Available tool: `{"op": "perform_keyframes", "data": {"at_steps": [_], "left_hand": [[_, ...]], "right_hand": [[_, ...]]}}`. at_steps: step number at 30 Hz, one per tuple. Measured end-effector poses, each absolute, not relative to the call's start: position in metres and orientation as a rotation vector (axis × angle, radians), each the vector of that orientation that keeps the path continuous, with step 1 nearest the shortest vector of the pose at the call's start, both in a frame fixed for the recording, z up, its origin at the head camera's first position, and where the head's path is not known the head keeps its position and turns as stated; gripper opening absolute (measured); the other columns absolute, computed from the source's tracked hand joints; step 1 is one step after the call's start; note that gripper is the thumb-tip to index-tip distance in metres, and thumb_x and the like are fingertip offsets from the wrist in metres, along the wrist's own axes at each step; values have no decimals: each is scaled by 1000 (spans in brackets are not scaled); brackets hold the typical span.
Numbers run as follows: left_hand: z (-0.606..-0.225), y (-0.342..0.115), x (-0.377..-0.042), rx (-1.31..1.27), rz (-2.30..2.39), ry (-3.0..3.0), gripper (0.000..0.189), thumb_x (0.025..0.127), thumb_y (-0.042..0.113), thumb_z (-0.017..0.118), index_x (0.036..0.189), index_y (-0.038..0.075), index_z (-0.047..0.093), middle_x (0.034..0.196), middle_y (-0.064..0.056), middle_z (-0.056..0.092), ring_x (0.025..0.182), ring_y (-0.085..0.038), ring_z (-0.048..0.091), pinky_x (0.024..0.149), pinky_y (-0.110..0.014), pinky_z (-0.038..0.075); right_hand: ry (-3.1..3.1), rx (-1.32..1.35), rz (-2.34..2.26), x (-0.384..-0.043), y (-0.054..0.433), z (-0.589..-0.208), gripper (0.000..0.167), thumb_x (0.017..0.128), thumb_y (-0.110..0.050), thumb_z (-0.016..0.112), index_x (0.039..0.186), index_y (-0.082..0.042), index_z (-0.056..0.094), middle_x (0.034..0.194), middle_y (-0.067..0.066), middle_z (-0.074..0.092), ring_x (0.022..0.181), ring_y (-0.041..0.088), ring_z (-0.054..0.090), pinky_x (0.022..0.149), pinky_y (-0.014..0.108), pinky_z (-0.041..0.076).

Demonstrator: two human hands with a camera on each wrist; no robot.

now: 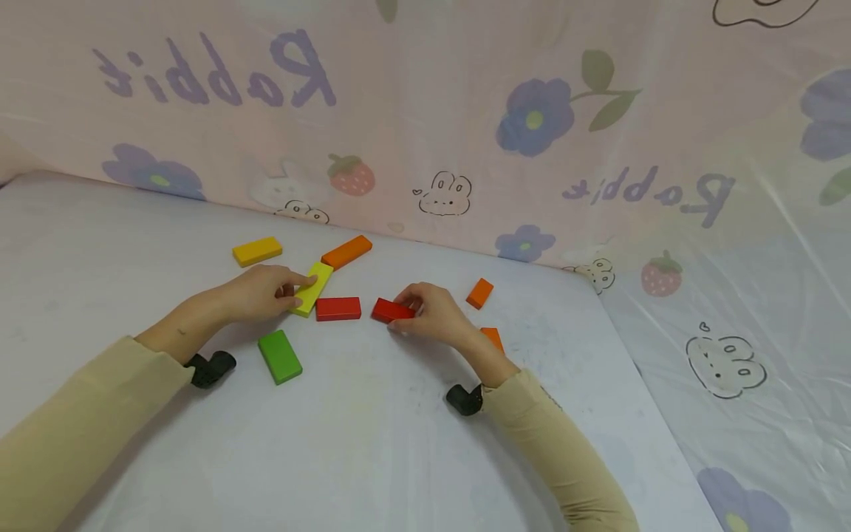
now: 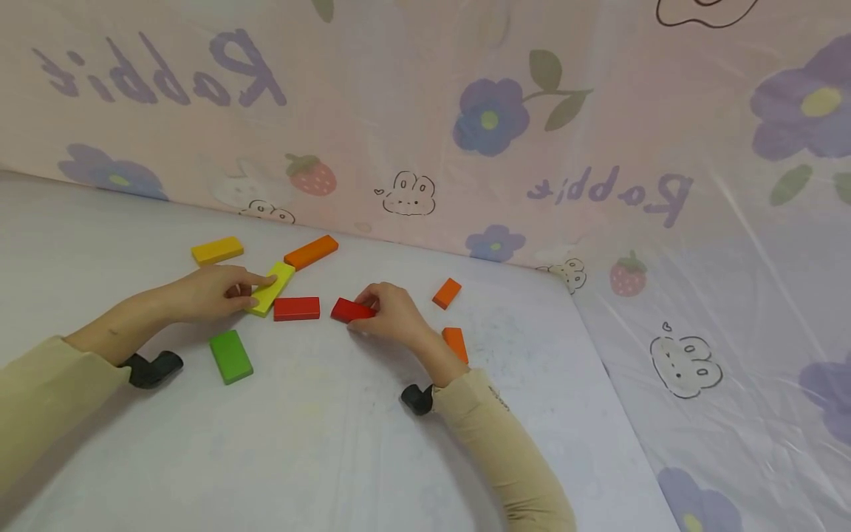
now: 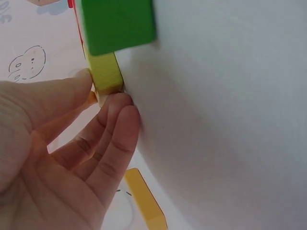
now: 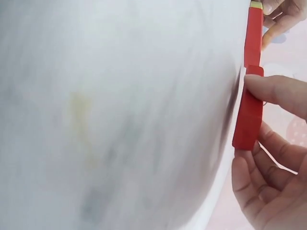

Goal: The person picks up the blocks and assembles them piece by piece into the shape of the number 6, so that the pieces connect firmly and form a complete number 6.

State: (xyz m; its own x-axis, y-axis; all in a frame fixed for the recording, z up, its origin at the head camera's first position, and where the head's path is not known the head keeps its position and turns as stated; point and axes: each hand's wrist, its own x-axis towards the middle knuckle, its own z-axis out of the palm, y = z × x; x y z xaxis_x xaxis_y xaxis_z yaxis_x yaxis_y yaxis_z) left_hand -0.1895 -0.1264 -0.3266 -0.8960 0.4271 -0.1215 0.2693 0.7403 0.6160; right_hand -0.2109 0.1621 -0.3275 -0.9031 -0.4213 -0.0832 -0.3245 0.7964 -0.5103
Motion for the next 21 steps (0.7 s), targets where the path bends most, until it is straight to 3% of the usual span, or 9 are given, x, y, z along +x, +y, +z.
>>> {"op": "perform_keyframes", "data": {"at_steps": [21], "left_hand": [[-326,-129,-191,570,891,2674,46,92,7,60,136,-1,51,86,-9,53,77,-20,47,63,-28,40]], "right_hand": [[2745,-568,-730,-213,148,-329,30,80,-20,78,105,-9,67,100,4,65,87,17,55,72,22,46]]}}
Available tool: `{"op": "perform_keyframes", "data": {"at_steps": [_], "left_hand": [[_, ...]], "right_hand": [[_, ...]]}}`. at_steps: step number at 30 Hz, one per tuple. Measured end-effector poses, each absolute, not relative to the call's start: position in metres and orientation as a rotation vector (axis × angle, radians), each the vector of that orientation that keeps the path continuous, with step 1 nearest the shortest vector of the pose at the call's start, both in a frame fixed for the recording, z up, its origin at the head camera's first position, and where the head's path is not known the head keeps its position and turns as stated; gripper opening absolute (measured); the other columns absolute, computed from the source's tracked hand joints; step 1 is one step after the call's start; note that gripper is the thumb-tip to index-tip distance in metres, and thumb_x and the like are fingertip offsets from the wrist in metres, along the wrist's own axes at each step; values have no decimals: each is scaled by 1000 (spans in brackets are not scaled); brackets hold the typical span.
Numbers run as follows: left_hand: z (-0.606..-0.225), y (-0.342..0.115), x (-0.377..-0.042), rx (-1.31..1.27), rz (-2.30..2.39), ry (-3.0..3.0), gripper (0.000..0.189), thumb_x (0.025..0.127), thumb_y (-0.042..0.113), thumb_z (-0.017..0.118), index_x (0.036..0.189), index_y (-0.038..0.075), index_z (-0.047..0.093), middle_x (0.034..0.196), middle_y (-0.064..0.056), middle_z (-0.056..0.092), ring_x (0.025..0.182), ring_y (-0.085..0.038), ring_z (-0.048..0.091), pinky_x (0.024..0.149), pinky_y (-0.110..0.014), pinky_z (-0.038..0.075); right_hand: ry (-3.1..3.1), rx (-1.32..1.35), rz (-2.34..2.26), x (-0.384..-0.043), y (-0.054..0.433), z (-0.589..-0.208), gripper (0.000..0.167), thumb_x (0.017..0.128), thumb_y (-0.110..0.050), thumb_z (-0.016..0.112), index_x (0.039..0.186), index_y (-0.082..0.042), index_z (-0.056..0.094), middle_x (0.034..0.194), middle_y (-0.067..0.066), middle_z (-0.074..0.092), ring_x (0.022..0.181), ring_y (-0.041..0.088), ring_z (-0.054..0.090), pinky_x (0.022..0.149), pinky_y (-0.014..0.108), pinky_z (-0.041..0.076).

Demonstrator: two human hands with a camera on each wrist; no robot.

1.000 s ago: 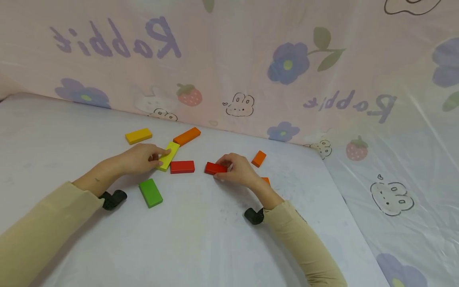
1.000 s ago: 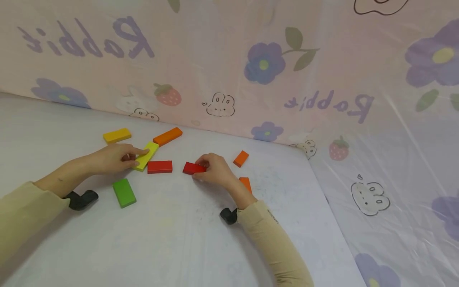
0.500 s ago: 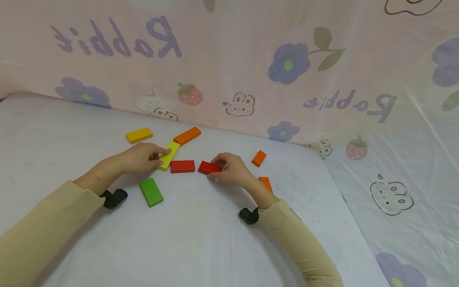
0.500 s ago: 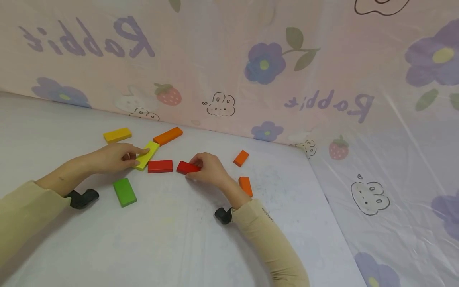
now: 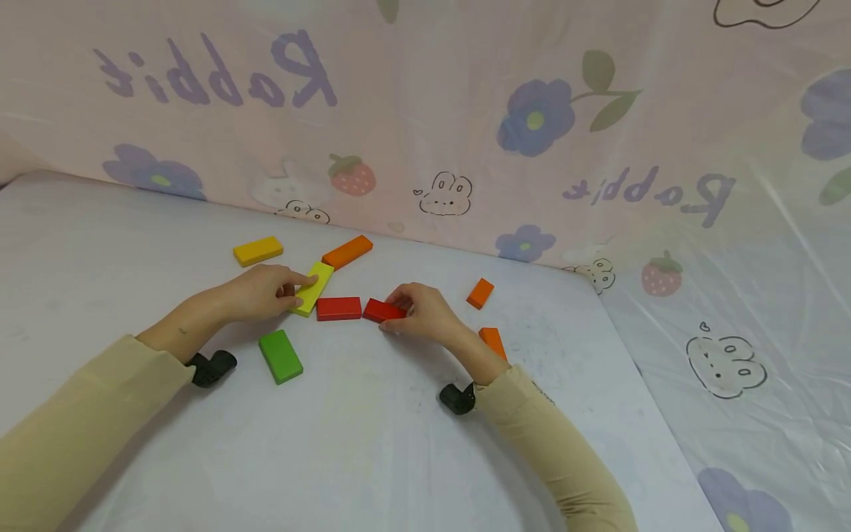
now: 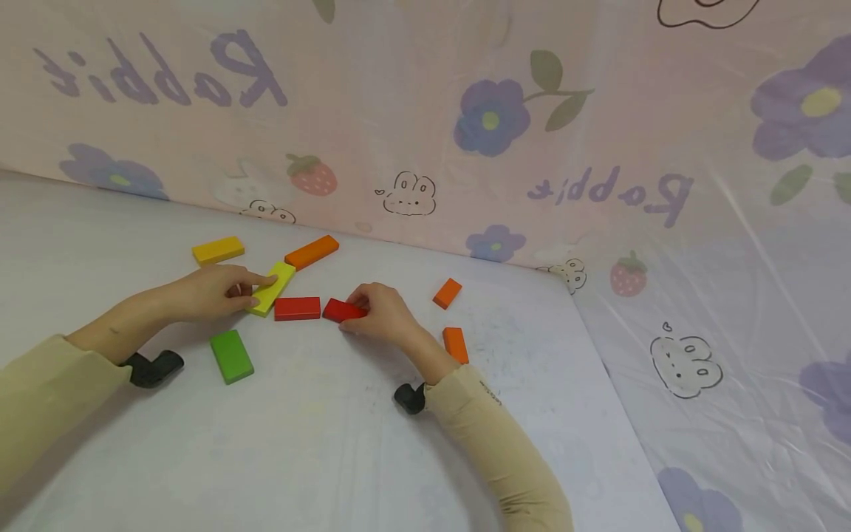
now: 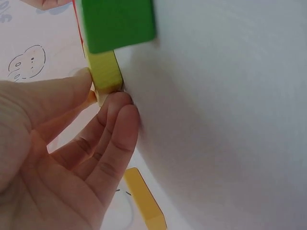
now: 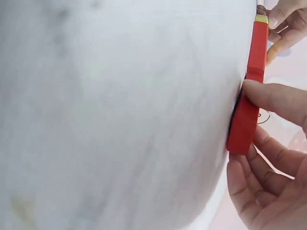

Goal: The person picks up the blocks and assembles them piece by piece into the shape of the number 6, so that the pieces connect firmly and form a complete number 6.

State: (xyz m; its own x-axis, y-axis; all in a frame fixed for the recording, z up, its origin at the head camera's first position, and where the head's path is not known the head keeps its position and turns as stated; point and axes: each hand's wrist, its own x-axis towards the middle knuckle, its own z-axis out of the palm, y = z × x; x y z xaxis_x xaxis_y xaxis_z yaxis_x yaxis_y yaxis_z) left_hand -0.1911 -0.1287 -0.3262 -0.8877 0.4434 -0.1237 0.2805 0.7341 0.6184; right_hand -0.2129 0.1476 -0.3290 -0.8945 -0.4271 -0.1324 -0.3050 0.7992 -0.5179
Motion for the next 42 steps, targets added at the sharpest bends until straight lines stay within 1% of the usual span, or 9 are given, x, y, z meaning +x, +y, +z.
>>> {"op": "perform_keyframes", "data": {"at_steps": [8,14,20,26,32,42], "left_hand": [[-327,-127,-192,572,887,2680,46,92,8,61,136,-1,51,86,-9,53,78,-21,47,64,-28,40],[-326,-126,-191,552,892,2674,46,91,7,60,136,0,51,86,-9,53,78,-21,47,64,-28,40],[-326,-125,-190,549,895,2672,46,91,7,61,136,0,51,86,-9,53,78,-21,47,64,-28,40],[-326,-124,-190,550,890,2680,46,91,7,60,136,1,52,87,-9,54,80,-21,48,66,-28,41],[-328,-127,-191,540,901,2674,46,92,8,60,136,1,51,88,-10,53,81,-22,48,65,-29,41],[-331,-129,-193,565,896,2680,46,92,9,61,136,-1,51,89,-10,54,80,-22,48,65,-29,41]], "right_hand": [[2759,-621,-736,-212,148,-329,31,79,-23,79,104,-8,68,96,4,66,85,16,56,72,22,45],[2755,-624,-741,-211,149,-329,34,79,-26,79,106,-9,68,96,3,66,86,15,56,73,22,46],[2748,-582,-766,-208,154,-327,35,81,-29,77,110,-12,68,102,2,67,91,16,58,76,23,48],[2764,-546,-815,-207,168,-325,33,84,-28,74,112,-12,68,104,2,67,98,17,60,81,26,50],[2757,-525,-881,-205,181,-322,34,84,-28,73,113,-11,67,108,4,66,100,19,60,85,31,51],[2774,-477,-931,-199,201,-319,35,86,-30,72,113,-9,67,108,3,66,103,18,59,89,33,50]]}}
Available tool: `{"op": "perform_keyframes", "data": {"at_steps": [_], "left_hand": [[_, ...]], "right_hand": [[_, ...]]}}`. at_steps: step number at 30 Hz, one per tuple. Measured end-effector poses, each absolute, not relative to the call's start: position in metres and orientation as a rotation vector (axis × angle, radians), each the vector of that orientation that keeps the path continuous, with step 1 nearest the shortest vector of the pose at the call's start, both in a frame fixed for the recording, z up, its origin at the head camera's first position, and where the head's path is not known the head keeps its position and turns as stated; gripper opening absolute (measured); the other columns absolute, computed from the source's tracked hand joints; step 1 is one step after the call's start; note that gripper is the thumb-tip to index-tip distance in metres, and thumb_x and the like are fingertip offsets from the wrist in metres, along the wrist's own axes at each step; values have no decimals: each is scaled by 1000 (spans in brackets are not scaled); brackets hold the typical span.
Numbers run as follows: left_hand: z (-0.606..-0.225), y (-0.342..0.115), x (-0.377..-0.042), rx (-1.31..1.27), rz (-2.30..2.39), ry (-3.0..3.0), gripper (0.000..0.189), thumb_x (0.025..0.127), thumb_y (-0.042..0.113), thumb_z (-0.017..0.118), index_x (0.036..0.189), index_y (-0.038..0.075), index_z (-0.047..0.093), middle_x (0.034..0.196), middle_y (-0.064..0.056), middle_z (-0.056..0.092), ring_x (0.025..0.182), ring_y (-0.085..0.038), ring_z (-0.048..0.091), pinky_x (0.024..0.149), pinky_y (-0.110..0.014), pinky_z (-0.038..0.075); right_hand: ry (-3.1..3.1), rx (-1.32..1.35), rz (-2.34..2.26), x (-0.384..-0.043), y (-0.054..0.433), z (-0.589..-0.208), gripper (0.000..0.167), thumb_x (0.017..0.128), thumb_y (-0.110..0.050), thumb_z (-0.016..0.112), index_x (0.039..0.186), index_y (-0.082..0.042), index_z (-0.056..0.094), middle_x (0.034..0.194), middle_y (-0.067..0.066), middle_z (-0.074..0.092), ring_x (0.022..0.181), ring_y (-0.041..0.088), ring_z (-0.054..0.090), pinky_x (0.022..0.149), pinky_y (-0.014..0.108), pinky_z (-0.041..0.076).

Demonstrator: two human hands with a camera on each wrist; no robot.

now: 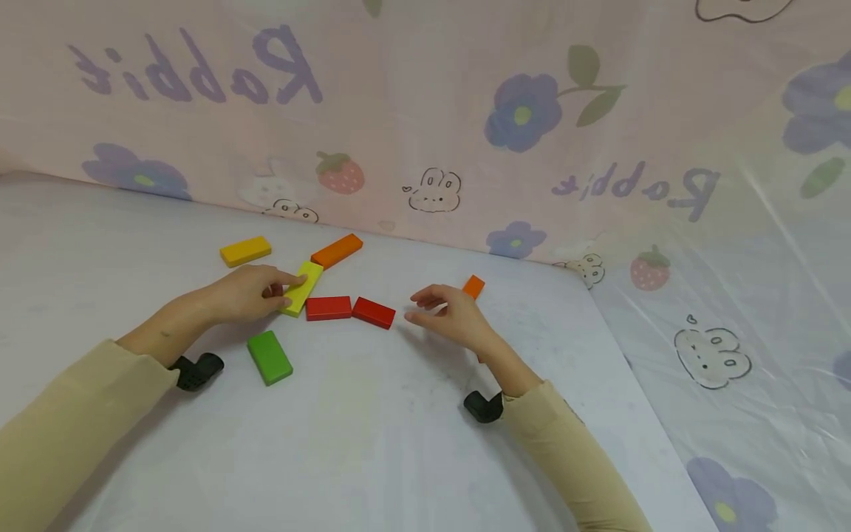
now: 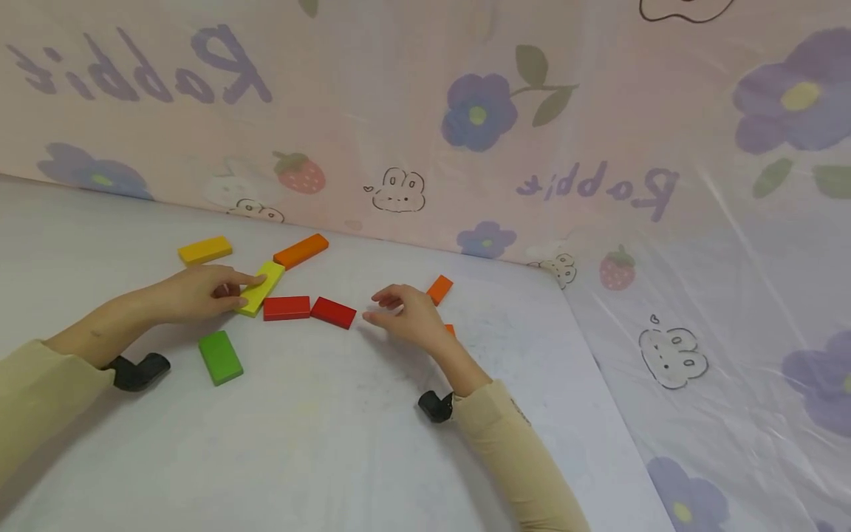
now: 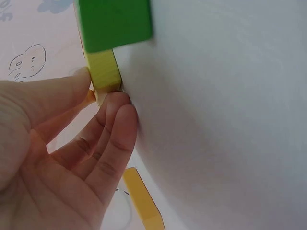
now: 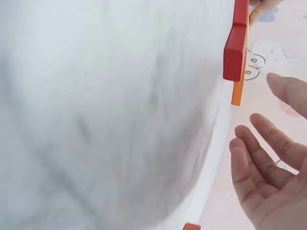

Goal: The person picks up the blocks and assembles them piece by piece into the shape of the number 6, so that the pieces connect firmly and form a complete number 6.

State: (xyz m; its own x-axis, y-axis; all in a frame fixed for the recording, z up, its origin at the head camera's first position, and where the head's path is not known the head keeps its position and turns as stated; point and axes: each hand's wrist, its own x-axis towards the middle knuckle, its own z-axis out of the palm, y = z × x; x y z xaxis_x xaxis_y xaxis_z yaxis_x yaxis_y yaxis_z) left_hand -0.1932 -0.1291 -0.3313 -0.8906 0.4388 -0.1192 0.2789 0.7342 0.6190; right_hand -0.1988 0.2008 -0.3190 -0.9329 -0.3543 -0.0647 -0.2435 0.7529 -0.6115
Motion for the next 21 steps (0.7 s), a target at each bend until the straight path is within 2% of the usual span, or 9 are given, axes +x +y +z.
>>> {"op": "perform_keyframes", "data": {"at_steps": [21], "left_hand": [[-330,-129,-192,559,882,2688,46,92,8,60,136,-1,51,89,-11,55,79,-22,48,64,-29,41]], "right_hand": [[2816,-355,-1033,-195,241,-321,38,85,-31,72,115,-8,67,115,7,66,110,22,58,91,39,49]]}}
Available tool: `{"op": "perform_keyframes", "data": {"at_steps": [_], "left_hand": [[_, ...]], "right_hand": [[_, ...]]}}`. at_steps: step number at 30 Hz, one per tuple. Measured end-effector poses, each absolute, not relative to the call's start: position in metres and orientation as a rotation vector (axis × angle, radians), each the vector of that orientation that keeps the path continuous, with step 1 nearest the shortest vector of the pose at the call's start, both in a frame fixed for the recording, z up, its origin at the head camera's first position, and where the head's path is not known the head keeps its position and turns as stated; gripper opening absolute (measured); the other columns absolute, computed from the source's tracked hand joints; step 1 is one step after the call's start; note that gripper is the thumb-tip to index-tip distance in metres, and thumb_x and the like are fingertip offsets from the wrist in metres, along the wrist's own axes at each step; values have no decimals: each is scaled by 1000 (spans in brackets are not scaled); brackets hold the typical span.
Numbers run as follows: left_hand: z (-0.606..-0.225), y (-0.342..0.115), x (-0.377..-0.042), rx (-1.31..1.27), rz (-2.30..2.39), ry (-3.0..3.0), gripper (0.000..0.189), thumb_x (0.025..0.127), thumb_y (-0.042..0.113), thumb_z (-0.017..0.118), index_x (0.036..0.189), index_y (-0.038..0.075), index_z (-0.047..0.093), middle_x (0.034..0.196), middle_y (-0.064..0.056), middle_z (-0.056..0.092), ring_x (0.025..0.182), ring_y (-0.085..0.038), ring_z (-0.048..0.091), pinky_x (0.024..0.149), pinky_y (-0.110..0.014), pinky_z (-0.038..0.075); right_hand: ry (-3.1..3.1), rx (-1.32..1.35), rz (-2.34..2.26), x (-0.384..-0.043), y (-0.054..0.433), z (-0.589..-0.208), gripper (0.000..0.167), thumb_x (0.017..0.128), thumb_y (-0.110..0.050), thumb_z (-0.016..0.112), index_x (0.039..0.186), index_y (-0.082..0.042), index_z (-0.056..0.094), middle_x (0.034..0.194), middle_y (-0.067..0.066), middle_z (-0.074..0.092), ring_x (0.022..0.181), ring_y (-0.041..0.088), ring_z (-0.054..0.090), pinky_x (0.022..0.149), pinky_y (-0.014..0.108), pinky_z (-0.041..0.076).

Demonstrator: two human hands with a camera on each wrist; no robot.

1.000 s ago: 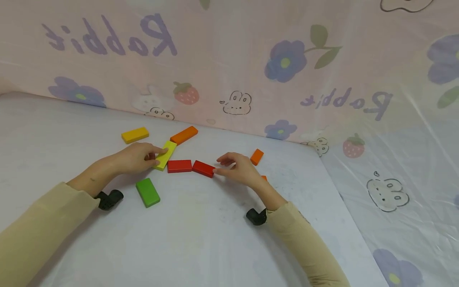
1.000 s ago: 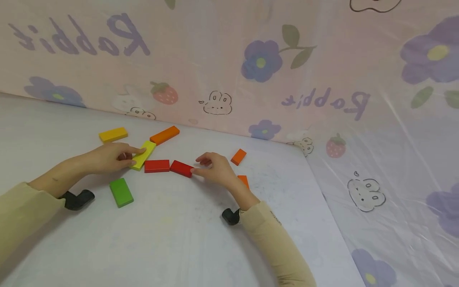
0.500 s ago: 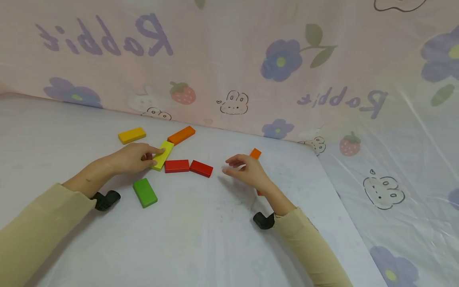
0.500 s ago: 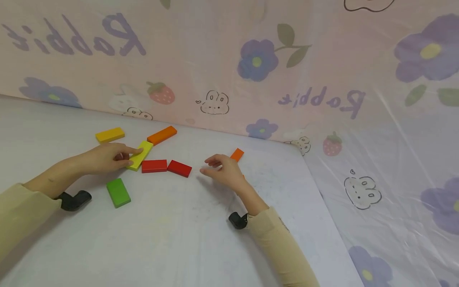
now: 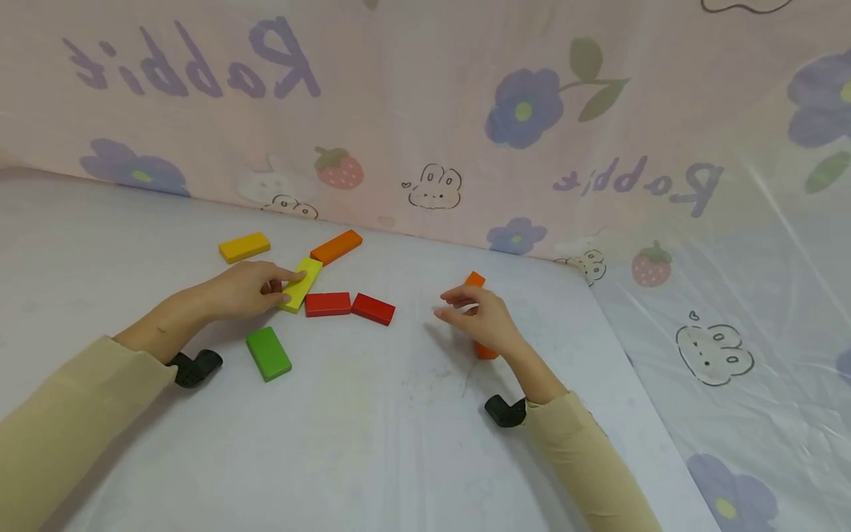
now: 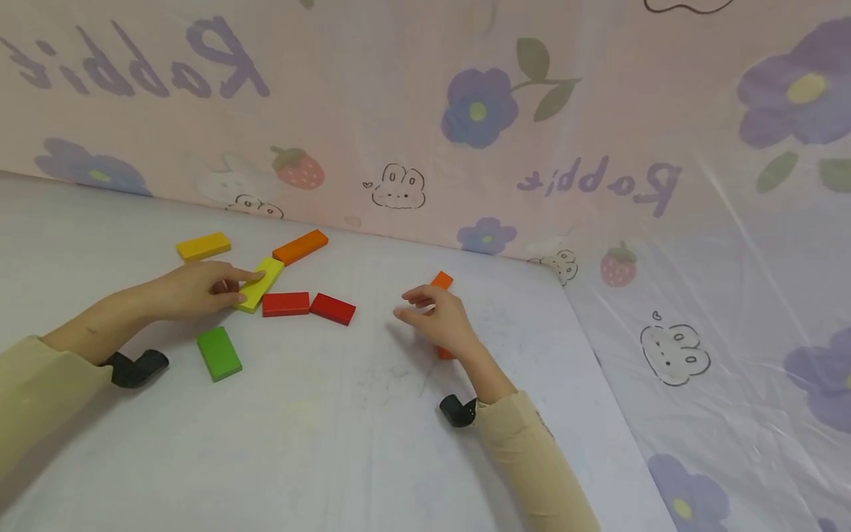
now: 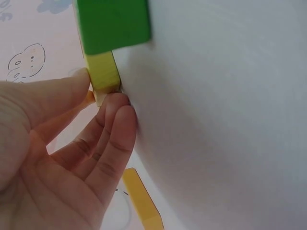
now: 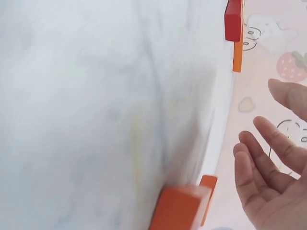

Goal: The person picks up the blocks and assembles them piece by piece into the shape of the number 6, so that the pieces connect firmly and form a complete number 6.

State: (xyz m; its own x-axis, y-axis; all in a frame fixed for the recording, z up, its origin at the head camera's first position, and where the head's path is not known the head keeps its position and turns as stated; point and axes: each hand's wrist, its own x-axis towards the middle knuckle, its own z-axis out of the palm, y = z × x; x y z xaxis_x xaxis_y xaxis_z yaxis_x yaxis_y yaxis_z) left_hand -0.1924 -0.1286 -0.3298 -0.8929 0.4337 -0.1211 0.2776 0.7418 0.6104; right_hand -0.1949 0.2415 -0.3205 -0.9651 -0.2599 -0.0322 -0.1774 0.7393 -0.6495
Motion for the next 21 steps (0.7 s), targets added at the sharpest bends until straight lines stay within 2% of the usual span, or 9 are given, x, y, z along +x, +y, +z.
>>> {"op": "perform_keyframes", "data": {"at_steps": [17,21], "left_hand": [[-333,-130,-194,555,888,2688,45,92,9,60,135,-1,52,89,-10,55,80,-22,48,65,-29,41],[-332,-129,-194,557,884,2693,46,92,9,60,135,-1,52,88,-10,54,80,-22,48,65,-29,41]], "right_hand": [[2866,-241,-1051,-194,266,-324,38,88,-30,69,117,-6,66,121,12,61,105,27,58,92,42,48],[2861,-182,-1056,-196,267,-323,38,88,-30,69,118,-7,65,122,12,61,108,29,57,94,43,47]]}}
